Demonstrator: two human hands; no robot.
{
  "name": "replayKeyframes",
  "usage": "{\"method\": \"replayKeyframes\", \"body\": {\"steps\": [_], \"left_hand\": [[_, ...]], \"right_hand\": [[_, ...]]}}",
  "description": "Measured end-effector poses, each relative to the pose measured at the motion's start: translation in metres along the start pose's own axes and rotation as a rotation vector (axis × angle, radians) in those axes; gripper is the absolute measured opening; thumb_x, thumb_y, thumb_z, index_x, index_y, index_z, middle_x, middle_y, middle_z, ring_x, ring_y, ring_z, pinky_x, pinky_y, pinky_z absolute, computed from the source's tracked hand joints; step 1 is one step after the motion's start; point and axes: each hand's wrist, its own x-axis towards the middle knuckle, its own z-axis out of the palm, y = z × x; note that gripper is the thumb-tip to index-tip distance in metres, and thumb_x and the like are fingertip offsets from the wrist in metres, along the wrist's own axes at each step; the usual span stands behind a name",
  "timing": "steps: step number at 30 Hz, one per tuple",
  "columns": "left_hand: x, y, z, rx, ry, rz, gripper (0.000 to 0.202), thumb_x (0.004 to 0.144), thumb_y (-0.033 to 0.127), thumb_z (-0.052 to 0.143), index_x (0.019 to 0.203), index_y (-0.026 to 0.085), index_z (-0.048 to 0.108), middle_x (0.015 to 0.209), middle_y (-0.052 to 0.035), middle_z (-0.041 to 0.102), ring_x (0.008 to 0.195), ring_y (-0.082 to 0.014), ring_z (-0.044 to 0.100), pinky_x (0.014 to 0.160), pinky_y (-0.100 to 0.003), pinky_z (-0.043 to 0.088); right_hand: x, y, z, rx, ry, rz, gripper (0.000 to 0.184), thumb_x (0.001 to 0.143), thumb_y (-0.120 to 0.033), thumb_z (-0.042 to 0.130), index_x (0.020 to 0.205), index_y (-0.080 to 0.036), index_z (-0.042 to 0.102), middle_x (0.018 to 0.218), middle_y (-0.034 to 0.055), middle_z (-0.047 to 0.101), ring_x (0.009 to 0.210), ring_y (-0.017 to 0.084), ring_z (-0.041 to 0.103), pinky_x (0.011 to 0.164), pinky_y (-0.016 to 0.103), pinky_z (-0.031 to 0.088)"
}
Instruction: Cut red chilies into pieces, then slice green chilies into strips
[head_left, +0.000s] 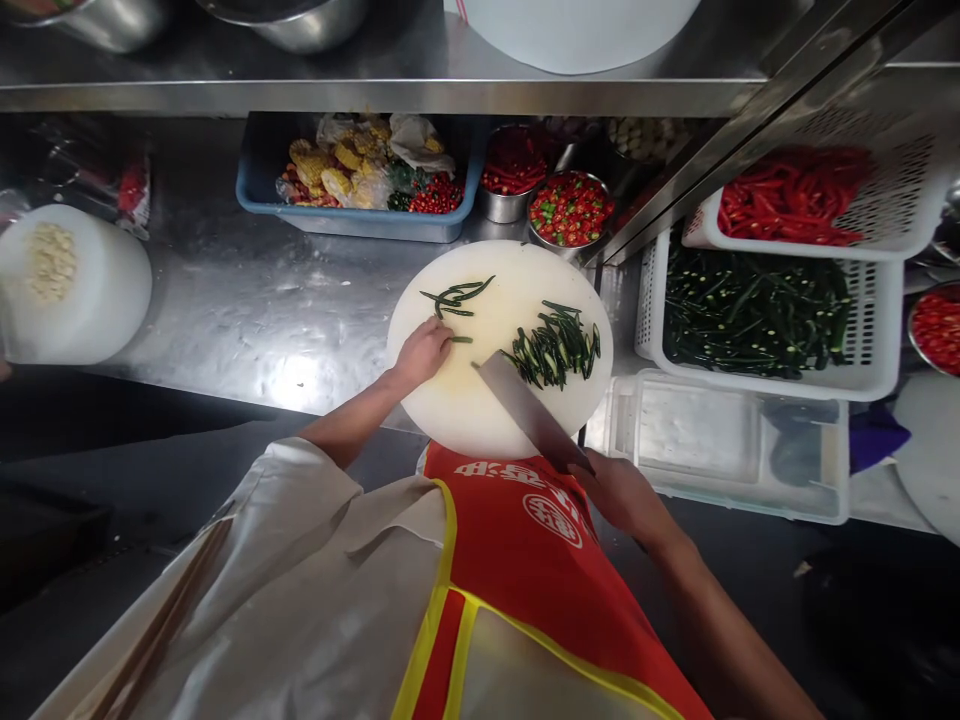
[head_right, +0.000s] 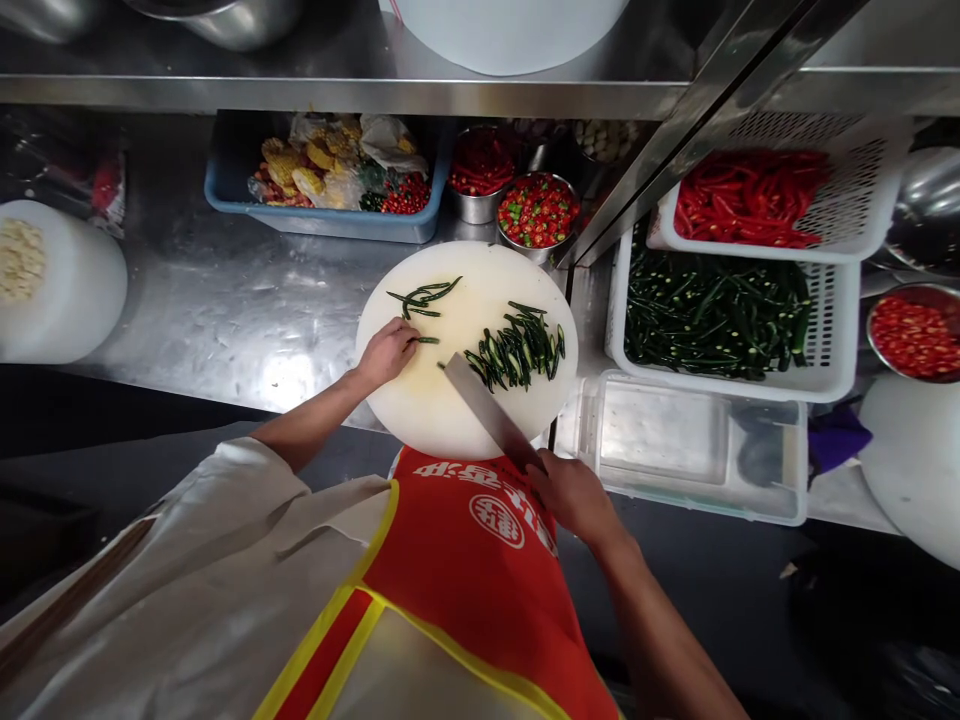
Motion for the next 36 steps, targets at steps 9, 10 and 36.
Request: {"method": "replayKeyframes", "body": {"steps": [9,10,36], "left_hand": [[-0.036,0.047,0.025,-0.182,-0.172,0.323,0.027,0.1,0.027,0.041,0.099,0.02,0.068,0.099,-0.0072,0.064,0.097,-0.018,0.058,0.089,-0.032,0.05],[-0.035,0.048,0.027,-0.19,-0.168,0.329,0.028,0.1,0.028,0.041,0.099,0.02,0.068,0.1,-0.0075,0.065,0.098,-0.0182,0.058,0.09,-0.033,0.05],[-0.04,0.045,0.042,-0.224,-0.088,0.348,0.027,0.1,0.027,0.041,0.095,0.02,0.066,0.101,-0.0078,0.067,0.094,-0.0173,0.061,0.089,-0.034,0.052]], "right_hand": [[0.008,-0.021,-0.015,-0.041,0.037,0.058,0.029,0.099,-0.037,0.035,0.094,-0.019,0.057,0.084,0.0112,0.072,0.079,0.024,0.067,0.059,0.029,0.025],[0.006,-0.024,-0.018,-0.06,0.032,0.052,0.029,0.1,-0.037,0.035,0.094,-0.019,0.057,0.083,0.0108,0.071,0.079,0.024,0.067,0.059,0.03,0.024],[0.053,-0.042,-0.027,-0.04,0.015,-0.023,0.027,0.099,-0.034,0.038,0.1,-0.017,0.058,0.091,0.0128,0.072,0.085,0.024,0.067,0.064,0.029,0.031]]}}
